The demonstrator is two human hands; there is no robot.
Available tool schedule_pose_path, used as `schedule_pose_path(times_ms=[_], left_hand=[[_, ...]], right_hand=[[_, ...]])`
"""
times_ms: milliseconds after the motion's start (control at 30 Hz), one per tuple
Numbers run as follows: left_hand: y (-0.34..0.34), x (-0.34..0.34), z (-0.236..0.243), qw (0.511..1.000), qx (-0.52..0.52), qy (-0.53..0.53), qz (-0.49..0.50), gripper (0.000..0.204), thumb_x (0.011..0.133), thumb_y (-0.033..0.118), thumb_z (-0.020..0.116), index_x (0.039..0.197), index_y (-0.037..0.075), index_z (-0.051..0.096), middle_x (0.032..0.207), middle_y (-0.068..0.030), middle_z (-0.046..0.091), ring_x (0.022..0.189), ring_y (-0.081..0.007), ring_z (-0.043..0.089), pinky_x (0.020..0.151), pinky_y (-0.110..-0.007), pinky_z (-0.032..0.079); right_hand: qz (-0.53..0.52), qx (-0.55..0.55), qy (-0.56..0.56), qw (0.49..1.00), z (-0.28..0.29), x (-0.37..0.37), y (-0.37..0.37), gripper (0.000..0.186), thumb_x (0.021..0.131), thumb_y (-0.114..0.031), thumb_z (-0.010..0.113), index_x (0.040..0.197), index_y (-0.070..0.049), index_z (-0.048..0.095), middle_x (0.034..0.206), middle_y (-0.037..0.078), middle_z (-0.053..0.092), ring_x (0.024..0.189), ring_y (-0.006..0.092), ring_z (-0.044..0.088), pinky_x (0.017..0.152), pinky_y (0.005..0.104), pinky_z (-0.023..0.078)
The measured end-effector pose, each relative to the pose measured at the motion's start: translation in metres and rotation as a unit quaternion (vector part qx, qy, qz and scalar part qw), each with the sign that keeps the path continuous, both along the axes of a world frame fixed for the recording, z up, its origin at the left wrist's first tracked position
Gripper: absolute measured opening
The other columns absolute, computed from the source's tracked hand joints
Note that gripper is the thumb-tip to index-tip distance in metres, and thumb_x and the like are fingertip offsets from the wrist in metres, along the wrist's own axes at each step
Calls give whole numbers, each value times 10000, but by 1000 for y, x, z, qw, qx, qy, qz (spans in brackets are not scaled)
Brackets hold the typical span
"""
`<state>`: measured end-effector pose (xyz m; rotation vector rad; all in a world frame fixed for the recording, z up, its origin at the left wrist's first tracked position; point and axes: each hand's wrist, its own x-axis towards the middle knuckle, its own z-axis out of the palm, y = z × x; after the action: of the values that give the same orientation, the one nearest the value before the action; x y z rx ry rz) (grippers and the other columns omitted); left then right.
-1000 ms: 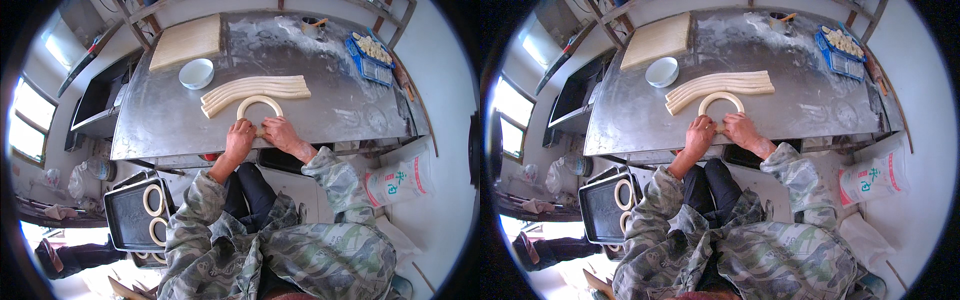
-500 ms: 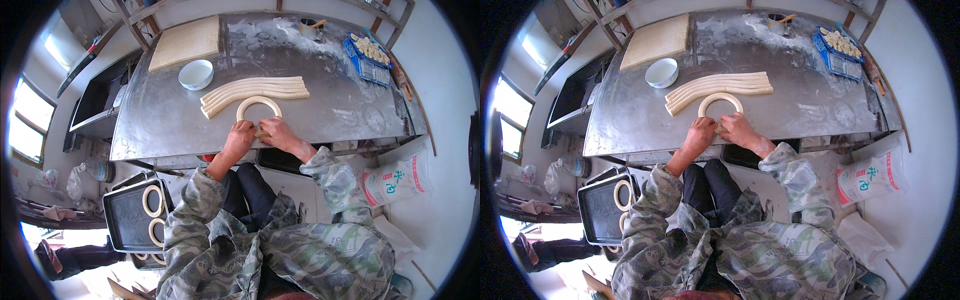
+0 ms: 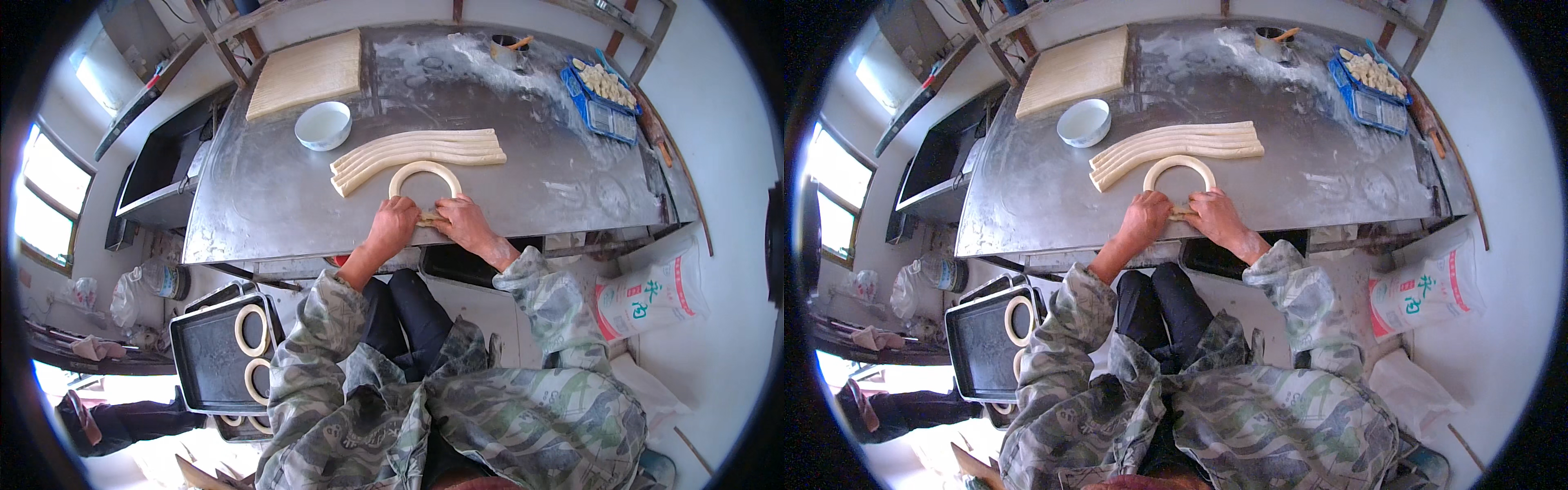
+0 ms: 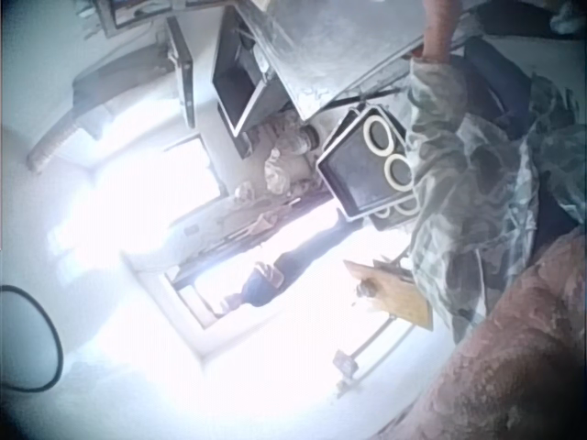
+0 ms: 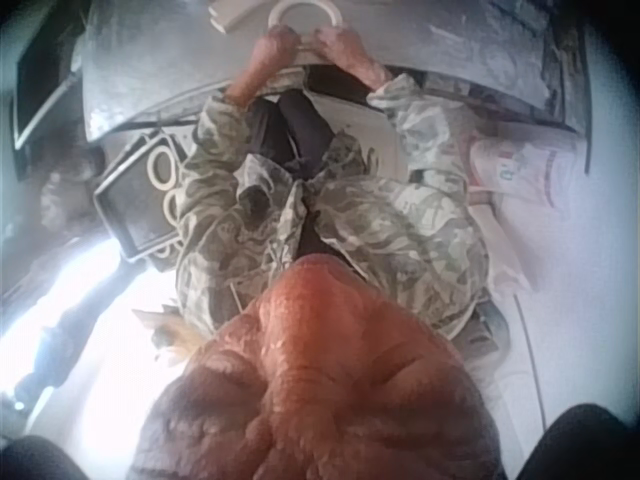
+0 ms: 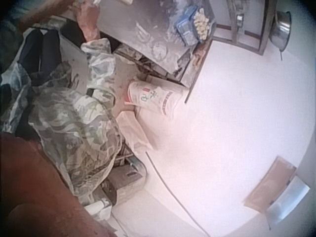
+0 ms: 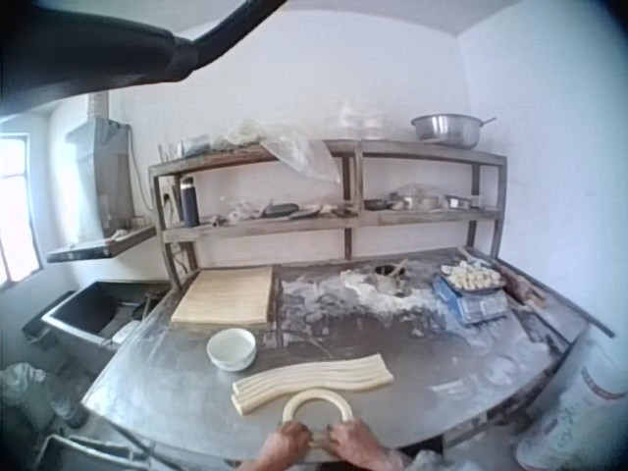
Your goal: The person shapes long strips of dough into rings by hand on a metal workbench. The rings are then placed onto a metal baking tray.
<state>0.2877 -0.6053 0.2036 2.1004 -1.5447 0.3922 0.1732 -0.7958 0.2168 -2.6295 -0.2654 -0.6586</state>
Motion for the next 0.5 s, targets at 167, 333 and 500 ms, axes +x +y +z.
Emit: schedule_pose_path(times_ms=[167, 333, 500], left_hand=[[-2, 1, 17, 999, 27, 25, -23, 130, 849, 185, 667, 938, 96, 700, 928, -62, 612, 959, -276, 613, 843, -421, 493], [-5, 4, 10, 999, 32, 6, -13, 99, 823, 175, 673, 871, 100, 713, 896, -59, 614, 932, -269, 616, 822, -431, 497], [-10, 3, 7, 999, 16, -31, -21, 67, 792, 151, 658, 814, 101, 698, 870, -56, 605, 900, -266, 615, 792, -423, 498]], right_hand=[[-30, -30, 70, 997, 0, 5, -3, 172, 859, -190, 664, 860, -26, 715, 987, 99, 706, 889, 308, 641, 835, 417, 492], [-8, -19, -4, 1000, -4, 7, 9, 105, 835, -136, 641, 812, -47, 693, 907, 108, 668, 855, 316, 647, 815, 433, 483], [-3, 54, -9, 999, -6, 11, 14, 94, 835, -93, 624, 843, -23, 686, 919, 126, 666, 874, 348, 648, 818, 460, 509]])
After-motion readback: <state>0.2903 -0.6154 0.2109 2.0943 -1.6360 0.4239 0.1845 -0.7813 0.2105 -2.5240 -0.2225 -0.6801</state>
